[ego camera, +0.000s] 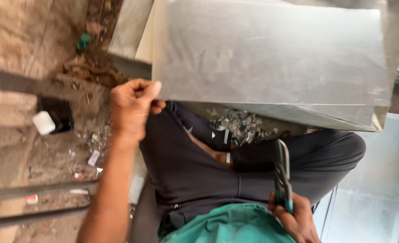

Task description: The person sits cross-legged on the ground and uses tin snips to cut a large, translucent plastic sheet. They repeatedly snip along the edges to create a jagged, stepped pattern, holding the sheet steady with their left hand while operating the tool with their right.

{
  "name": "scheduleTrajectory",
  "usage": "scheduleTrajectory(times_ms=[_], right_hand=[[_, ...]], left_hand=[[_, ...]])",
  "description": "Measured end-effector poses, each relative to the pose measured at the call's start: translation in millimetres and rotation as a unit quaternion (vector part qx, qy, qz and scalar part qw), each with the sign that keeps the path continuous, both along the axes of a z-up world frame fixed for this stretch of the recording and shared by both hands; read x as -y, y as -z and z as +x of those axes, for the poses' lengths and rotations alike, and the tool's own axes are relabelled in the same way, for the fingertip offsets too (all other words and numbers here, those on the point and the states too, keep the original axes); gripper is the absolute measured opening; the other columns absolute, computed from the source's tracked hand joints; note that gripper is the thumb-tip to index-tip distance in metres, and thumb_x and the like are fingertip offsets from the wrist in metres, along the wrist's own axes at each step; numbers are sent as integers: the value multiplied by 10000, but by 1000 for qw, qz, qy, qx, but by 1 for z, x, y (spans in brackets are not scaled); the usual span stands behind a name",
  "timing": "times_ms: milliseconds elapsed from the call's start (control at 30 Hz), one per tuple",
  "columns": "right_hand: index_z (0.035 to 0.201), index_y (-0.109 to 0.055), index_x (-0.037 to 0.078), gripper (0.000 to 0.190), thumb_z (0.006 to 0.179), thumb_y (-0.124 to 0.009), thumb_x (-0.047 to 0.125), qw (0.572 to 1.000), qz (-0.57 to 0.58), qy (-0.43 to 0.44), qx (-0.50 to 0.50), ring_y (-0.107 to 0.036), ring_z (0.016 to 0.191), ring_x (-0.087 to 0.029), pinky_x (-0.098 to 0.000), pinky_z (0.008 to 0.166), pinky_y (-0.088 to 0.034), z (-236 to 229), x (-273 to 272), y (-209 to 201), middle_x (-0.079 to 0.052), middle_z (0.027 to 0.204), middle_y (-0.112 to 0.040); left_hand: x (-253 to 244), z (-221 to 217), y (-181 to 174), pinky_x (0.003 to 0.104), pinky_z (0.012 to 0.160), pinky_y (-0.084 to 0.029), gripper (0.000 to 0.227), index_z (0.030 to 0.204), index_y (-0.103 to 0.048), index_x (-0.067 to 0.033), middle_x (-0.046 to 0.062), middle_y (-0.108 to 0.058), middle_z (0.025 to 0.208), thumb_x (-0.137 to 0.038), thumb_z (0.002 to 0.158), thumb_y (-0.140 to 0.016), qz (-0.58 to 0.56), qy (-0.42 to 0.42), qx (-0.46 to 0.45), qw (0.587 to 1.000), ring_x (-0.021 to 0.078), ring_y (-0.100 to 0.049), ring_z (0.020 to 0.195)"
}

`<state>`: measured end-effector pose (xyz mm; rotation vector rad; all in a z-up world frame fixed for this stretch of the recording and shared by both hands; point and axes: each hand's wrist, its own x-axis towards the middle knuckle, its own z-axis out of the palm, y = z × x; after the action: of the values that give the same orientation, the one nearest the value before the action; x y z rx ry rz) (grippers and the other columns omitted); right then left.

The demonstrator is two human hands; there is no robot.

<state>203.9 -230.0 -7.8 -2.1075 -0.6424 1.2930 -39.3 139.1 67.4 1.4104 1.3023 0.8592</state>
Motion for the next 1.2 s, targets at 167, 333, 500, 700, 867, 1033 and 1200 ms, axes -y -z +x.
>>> scheduleTrajectory(times_ms=[167,333,500,700,867,1033,1200], right_hand=[[916,-673,17,298,671,-508,51,989,-63,-123,-52,-574,706,-229,-389,674,-499,-14,-36,-36,-126,752,-636],[1133,-602,95,593,550,-510,37,963,-133,-93,-215,-651,826,-230,-400,729,-550,-25,-62,-60,-44,1033,-661],[1026,-600,38,460,573,-527,70,973,-99,-142,-150,-521,747,-252,-410,716,-476,-42,-78,-62,-130,786,-543],[854,-572,58,200,665,-525,106,981,-76,-147,-102,-522,709,-206,-398,682,-445,-44,-76,-64,-89,714,-537],[779,-594,68,131,669,-536,108,980,-131,-130,-77,-489,564,-210,-431,566,-431,-41,-73,-48,-77,601,-521],[839,-591,44,208,657,-500,85,977,-130,-143,-91,-531,657,-217,-408,635,-440,-39,-68,-45,-99,688,-557],[1068,-635,76,550,530,-523,57,967,-156,-142,-145,-571,809,-205,-377,745,-463,-20,-31,-53,-112,828,-617]], left_hand=[[91,38,24,225,550,-573,175,936,-723,34,68,-729,753,-136,921,-763,-135,5,251,958,135,-715,627],[118,43,29,209,857,-600,208,1137,-676,-24,61,-781,954,-80,937,-680,-213,69,343,912,100,-740,890],[118,45,37,297,1000,-605,88,1111,-642,23,132,-762,1099,-50,1063,-629,-206,132,426,871,157,-740,1018],[109,43,29,277,918,-608,95,1104,-621,13,136,-758,1094,-68,1055,-611,-236,151,379,882,171,-755,989],[98,63,35,238,645,-353,295,794,-536,-29,-23,-493,765,-139,1050,-632,-218,37,240,945,52,-424,702],[92,84,64,335,529,-230,519,688,-427,-33,-50,-351,590,-269,1118,-594,-5,6,142,990,61,-297,550],[136,74,67,300,514,-165,575,649,-315,-59,-89,-284,586,-272,1105,-594,-72,-126,160,976,40,-237,548]])
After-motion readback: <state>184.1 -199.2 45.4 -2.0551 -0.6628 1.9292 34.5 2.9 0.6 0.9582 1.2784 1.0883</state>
